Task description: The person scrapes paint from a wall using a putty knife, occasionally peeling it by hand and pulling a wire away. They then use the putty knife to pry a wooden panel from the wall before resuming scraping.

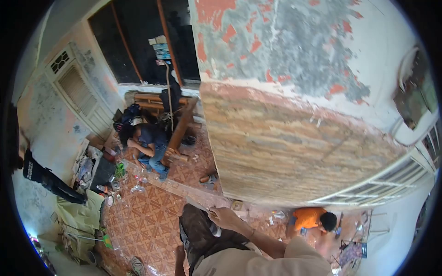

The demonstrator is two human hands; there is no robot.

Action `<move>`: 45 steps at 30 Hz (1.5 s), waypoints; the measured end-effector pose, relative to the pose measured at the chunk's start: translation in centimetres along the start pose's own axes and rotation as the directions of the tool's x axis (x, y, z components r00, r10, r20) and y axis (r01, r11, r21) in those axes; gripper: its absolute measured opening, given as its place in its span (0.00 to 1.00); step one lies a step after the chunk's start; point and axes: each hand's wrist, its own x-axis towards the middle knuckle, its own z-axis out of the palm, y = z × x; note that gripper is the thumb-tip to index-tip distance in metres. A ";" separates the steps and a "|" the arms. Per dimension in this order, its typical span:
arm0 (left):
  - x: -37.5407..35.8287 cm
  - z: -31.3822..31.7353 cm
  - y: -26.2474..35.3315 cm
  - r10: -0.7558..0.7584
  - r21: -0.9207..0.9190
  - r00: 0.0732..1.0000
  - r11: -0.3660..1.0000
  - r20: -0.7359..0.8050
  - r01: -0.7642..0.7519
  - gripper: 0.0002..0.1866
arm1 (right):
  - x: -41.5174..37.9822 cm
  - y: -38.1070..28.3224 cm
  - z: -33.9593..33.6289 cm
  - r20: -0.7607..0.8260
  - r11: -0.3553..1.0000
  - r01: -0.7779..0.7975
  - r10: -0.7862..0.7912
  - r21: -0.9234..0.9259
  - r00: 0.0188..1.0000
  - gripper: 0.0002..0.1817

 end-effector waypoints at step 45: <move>1.3 -16.1 90.0 0.808 0.688 -0.504 -0.180 -0.304 -0.703 0.32 | 4.6 -26.7 -33.4 -0.858 0.721 0.629 -0.094 0.291 0.505 0.20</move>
